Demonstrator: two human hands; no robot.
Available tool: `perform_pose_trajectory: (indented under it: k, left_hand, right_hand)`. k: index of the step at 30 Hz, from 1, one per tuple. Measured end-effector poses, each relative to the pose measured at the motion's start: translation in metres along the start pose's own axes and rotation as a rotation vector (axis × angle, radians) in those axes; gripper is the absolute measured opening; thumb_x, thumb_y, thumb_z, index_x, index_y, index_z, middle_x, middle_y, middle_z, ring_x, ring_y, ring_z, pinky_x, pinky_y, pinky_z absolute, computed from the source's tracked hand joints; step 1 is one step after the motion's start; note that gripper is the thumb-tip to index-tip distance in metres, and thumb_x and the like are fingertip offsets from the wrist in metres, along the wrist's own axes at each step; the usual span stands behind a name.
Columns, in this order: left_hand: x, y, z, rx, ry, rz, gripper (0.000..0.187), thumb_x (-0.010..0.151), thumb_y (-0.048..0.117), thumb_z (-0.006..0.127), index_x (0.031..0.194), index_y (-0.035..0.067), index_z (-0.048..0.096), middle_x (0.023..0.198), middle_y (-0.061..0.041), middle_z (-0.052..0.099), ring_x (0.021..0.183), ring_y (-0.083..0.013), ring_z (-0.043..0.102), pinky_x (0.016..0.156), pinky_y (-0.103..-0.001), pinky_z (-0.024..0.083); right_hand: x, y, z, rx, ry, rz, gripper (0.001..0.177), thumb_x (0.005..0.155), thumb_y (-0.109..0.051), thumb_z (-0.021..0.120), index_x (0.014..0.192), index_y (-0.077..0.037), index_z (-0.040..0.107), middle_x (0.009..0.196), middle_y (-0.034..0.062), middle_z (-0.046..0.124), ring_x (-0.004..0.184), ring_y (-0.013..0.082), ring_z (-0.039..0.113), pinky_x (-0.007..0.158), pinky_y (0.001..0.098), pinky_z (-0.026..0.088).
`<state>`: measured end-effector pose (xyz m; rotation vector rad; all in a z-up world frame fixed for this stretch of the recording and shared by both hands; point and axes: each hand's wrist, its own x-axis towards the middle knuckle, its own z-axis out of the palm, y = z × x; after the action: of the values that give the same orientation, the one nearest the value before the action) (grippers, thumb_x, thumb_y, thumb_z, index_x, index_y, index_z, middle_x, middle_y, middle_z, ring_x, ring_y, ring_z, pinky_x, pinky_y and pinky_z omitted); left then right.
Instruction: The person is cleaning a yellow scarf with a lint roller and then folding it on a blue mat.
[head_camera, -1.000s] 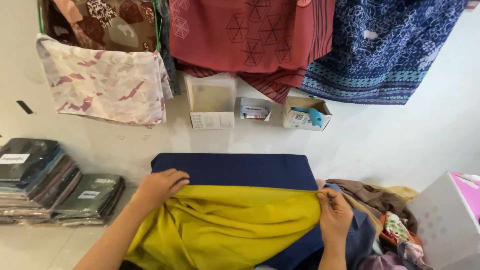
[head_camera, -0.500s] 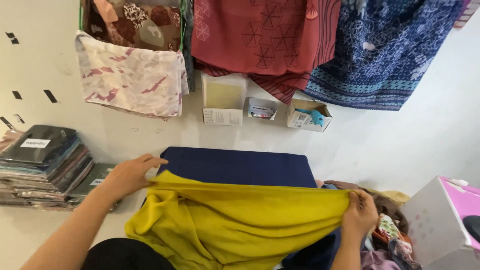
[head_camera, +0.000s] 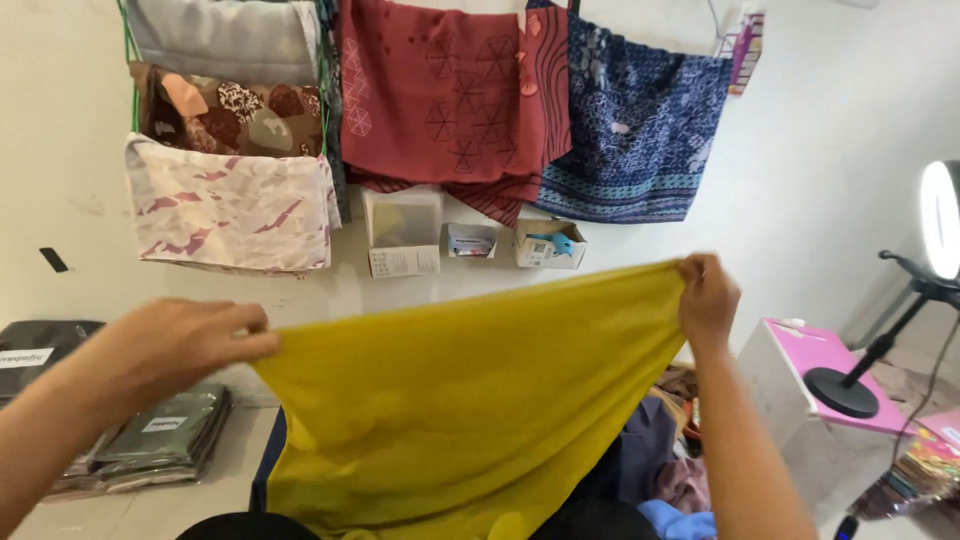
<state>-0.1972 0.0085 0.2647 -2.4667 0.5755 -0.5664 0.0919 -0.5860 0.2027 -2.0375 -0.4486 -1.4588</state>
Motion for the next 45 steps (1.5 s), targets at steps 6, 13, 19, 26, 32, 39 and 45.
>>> perform_pose_trajectory:
  k: [6,13,19,26,32,39,45]
  left_hand:
    - [-0.011,-0.013,-0.087,0.217,-0.238,-0.541,0.032,0.104,0.058,0.031,0.107,0.046,0.061,0.102,0.026,0.07,0.089,-0.0001,0.076,0.073,-0.018,0.068]
    - [-0.045,-0.02,-0.053,0.103,0.092,-0.707,0.036,0.102,0.062,0.051,0.108,0.034,0.072,0.091,0.013,0.075,0.069,-0.0141,0.074,0.057,-0.03,0.059]
    - [-0.065,-0.037,-0.072,-0.596,0.729,-0.535,0.009,0.106,0.001,0.075,0.114,-0.003,0.076,0.108,-0.016,0.074,0.072,-0.0208,0.065,0.06,-0.031,0.051]
    - [-0.071,-0.038,-0.074,-1.321,0.616,-0.446,0.018,0.097,0.012,0.069,0.082,0.001,0.07,0.117,-0.007,0.063,0.088,-0.0158,0.053,0.074,-0.029,0.045]
    - [-0.073,-0.042,-0.035,-1.764,0.593,-0.261,0.029,0.103,0.019,0.059,0.078,0.008,0.064,0.097,-0.01,0.068,0.068,-0.0124,0.049,0.068,-0.026,0.039]
    - [-0.048,-0.022,-0.04,-1.238,0.335,-0.728,0.015,0.087,0.009,0.08,0.089,-0.006,0.081,0.072,-0.019,0.07,0.064,-0.0249,0.055,0.066,-0.033,0.045]
    - [-0.037,-0.027,-0.019,-0.627,0.399,-0.569,0.034,0.072,0.025,0.091,0.066,-0.003,0.071,0.114,-0.009,0.075,0.07,-0.0177,0.064,0.061,-0.03,0.051]
  right_hand:
    - [0.061,-0.062,-0.068,0.027,0.124,-0.184,0.009,0.107,0.012,0.058,0.109,0.004,0.057,0.095,0.0167,0.072,0.076,0.0291,0.063,0.071,0.04,0.048]
    - [0.034,-0.069,-0.062,0.01,-0.11,-0.092,0.006,0.106,-0.003,0.065,0.11,0.0,0.06,0.09,0.0171,0.071,0.071,0.0346,0.063,0.067,0.0446,0.048]
    - [0.046,-0.086,-0.093,0.081,0.009,-0.007,0.004,0.114,-0.002,0.056,0.111,-0.002,0.056,0.088,0.0158,0.07,0.07,0.0305,0.064,0.066,0.0432,0.048]
    - [0.042,-0.086,-0.093,0.26,-0.18,0.266,0.015,0.115,-0.013,0.054,0.105,-0.006,0.063,0.083,0.0004,0.056,0.072,0.0132,0.044,0.069,0.0303,0.038]
    - [0.024,-0.057,-0.064,0.401,-0.244,0.479,0.025,0.115,-0.028,0.055,0.101,-0.01,0.065,0.083,-0.0033,0.057,0.075,0.0088,0.046,0.072,0.026,0.041]
    - [0.009,-0.053,-0.061,0.407,-0.244,0.505,0.026,0.114,-0.028,0.054,0.102,-0.007,0.066,0.084,-0.003,0.056,0.076,0.0086,0.045,0.072,0.0242,0.04]
    - [0.004,-0.046,-0.066,0.484,-0.263,0.492,0.023,0.115,-0.023,0.053,0.102,-0.008,0.064,0.081,-0.0048,0.052,0.072,0.0061,0.041,0.066,0.022,0.036]
